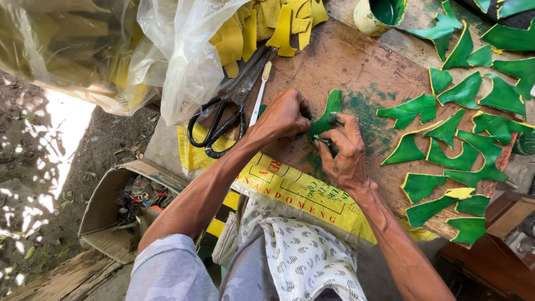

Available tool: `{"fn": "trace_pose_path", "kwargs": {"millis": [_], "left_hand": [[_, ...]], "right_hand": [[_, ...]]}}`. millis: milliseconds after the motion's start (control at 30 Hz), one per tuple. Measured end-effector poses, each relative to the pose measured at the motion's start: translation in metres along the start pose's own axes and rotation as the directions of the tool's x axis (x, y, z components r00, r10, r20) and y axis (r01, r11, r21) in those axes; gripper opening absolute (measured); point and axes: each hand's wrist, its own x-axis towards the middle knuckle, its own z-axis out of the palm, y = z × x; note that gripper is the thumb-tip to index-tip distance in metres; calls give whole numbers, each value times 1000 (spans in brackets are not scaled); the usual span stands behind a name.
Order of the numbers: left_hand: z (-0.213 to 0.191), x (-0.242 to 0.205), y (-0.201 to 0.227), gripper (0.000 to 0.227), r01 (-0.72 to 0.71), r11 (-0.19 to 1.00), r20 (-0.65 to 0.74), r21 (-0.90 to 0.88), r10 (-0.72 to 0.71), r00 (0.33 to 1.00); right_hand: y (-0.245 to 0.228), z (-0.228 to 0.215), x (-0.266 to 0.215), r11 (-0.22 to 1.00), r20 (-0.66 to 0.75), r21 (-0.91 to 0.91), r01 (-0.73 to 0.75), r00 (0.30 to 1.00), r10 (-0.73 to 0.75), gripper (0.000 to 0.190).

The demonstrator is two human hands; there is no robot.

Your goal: The person paints the edges of yellow leather pieces green using a toothbrush. They repeatedly dip the brush into a small container of green paint and apply it to the edges of the pieces, which are laid out on a wooden table. Finished pieces are moved to a pile on a mat.

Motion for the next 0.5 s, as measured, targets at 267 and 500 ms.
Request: {"fn": "trace_pose_path", "kwargs": {"millis": [267,500], "left_hand": [[1,-1,-4,14,-36,999,-13,-1,36,999],[-2,1,-2,10,1,1000,46,-26,1,999]], "right_hand": [[0,6,3,1000,-39,12,-28,999,28,15],[14,13,5,995,-31,-80,-64,998,61,13]]}}
